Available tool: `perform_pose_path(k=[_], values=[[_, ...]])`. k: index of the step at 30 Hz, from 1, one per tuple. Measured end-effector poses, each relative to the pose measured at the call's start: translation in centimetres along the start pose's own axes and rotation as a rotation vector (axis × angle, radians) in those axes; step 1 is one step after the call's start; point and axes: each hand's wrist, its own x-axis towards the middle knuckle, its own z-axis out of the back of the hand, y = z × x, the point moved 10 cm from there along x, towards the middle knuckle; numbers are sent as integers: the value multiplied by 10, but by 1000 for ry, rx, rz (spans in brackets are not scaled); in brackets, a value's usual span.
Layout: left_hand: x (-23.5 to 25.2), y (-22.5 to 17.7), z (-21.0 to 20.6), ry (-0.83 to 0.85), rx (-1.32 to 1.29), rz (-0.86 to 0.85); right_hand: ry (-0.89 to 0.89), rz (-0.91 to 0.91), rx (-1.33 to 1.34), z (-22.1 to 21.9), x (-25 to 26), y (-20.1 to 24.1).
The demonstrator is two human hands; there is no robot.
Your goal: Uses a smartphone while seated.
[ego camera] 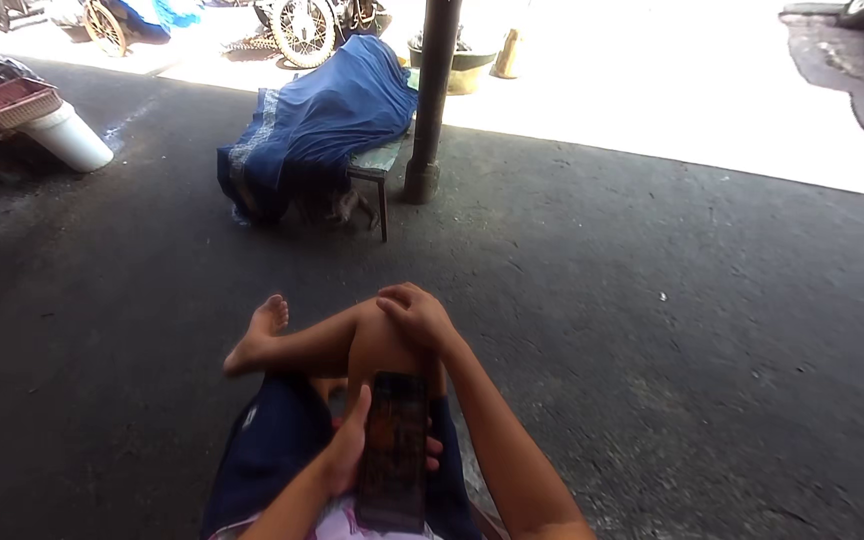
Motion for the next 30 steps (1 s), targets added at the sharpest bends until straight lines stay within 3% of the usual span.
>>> perform_pose_path(k=[20,23,25,27,30], values=[[0,0,-2,-11,-22,-11,24,-3,-22,-1,2,1],[-2,-4,-6,-12,-34,-35,-31,85,1,2,-1,12],[-5,-11,-10,-14,-28,-57,-126,231,167,9,-11,31],[-14,-22,-17,5,-25,-94,-69,333,473,7,-25,56],[-34,-39,-35,68,-44,-150,350,420,971,-20,-56,106]])
